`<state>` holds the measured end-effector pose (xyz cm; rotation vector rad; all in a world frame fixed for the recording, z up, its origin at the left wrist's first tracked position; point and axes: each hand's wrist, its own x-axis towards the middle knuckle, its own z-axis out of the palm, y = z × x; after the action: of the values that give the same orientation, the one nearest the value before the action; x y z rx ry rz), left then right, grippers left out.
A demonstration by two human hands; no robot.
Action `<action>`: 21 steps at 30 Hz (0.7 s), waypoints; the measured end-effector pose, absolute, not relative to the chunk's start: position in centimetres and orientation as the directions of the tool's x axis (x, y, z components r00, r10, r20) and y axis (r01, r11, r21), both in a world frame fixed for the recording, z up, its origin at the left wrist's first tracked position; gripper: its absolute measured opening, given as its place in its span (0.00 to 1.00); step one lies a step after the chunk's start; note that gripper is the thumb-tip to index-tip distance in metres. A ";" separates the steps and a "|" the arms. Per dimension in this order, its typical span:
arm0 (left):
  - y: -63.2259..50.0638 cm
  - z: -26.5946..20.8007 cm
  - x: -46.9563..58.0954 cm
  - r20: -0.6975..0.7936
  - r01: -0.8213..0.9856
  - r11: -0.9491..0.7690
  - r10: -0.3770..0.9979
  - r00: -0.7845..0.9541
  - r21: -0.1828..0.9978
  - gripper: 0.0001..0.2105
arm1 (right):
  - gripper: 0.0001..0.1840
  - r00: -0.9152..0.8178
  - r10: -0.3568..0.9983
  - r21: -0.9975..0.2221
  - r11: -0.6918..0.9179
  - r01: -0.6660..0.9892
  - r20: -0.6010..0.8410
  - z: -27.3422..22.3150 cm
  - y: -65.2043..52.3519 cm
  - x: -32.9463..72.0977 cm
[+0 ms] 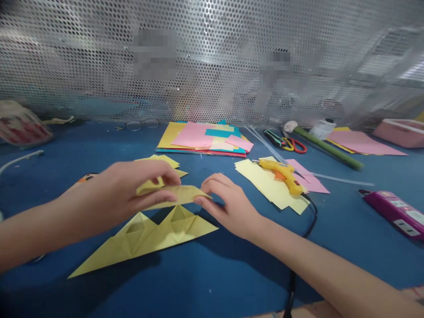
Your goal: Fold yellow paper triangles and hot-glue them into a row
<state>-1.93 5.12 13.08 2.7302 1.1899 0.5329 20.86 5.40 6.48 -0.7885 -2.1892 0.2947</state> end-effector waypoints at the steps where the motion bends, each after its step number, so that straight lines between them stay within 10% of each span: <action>1: 5.3 13.4 -2.3 0.318 0.694 -0.673 0.737 0.597 0.255 0.08 | 0.09 -0.488 0.642 -0.452 0.765 0.458 0.591 6.4 5.5 21.0; 4: 5.7 14.2 -3.2 0.367 0.745 -0.602 0.788 0.495 0.287 0.07 | 0.08 -0.402 0.707 -0.494 0.699 0.517 0.581 6.5 5.6 21.5; 10: 4.9 12.9 -4.3 -0.009 0.809 -0.480 0.858 0.513 0.339 0.08 | 0.02 -0.237 0.772 -0.569 0.605 0.557 0.590 6.4 5.9 22.2; 21: 3.9 9.8 -1.6 -0.242 0.733 -0.459 0.740 0.628 0.502 0.17 | 0.23 -0.204 0.807 -0.555 0.541 0.632 0.555 6.8 6.2 23.6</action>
<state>-1.64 3.93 9.85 2.2773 1.1496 0.0145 23.56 6.20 6.82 -1.1702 -1.9243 0.2588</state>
